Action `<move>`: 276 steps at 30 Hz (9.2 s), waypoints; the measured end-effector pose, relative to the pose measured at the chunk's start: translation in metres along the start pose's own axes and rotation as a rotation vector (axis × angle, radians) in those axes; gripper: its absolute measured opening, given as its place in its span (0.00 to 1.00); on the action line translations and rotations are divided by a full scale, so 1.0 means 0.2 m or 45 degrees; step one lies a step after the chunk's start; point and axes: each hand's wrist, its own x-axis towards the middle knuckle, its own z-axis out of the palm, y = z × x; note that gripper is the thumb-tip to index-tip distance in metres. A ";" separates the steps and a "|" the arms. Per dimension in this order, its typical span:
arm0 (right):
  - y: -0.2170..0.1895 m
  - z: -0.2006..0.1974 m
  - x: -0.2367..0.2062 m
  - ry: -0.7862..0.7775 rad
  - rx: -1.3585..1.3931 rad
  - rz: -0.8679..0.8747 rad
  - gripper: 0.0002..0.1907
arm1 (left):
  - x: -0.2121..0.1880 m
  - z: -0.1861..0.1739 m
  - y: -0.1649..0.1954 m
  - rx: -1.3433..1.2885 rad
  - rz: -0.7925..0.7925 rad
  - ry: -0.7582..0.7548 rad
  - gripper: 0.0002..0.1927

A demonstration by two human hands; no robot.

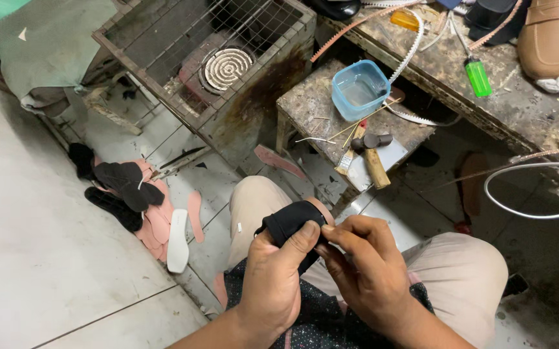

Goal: The person sits on the floor holding a black shoe upper on a last, pressing and smoothing the fabric over the toe with their hands. They use a thin wooden stick, dipping it in a water container, to press and tuck the upper's edges, then place the finished shoe on the workbench.

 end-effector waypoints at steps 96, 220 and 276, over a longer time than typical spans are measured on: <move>0.04 -0.11 -0.04 -0.039 0.056 0.127 0.20 | 0.02 0.01 -0.03 0.369 0.012 -0.294 0.06; 0.10 0.05 0.03 -0.015 0.087 -0.020 0.16 | 0.03 -0.16 -0.02 0.124 0.102 -0.228 0.08; 0.13 0.04 0.05 -0.043 0.119 0.014 0.13 | 0.09 -0.11 0.02 0.138 0.135 -0.193 0.08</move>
